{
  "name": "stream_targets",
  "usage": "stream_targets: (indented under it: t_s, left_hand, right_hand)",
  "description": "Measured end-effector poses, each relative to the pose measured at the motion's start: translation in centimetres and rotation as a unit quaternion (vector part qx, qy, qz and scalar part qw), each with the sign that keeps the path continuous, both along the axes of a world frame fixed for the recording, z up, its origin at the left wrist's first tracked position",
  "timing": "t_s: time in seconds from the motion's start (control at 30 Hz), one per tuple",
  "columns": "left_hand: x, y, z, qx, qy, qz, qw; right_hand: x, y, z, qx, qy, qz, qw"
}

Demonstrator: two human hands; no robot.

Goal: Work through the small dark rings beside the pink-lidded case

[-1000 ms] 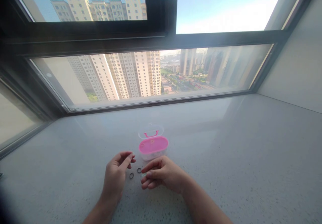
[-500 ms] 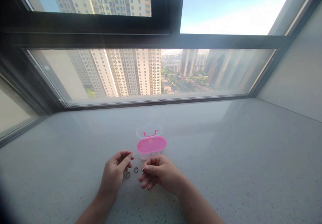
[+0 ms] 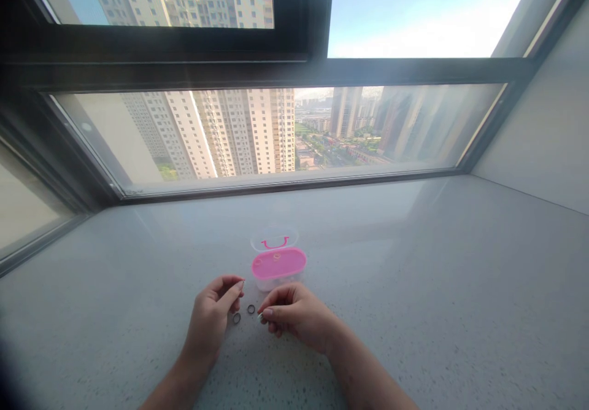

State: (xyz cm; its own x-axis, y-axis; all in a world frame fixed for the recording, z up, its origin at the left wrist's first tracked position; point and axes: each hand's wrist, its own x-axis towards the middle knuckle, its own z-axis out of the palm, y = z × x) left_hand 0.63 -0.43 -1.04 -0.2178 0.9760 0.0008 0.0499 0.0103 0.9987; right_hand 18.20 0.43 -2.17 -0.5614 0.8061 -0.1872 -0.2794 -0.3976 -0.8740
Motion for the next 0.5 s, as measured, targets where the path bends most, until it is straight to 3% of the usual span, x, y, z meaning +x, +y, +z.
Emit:
stream_targets:
  t_s: [0.5]
  left_hand:
    - [0.05, 0.27, -0.45, -0.014, 0.019, 0.019, 1.0]
  right_hand:
    - [0.09, -0.06, 0.29, -0.026, 0.017, -0.001, 1.0]
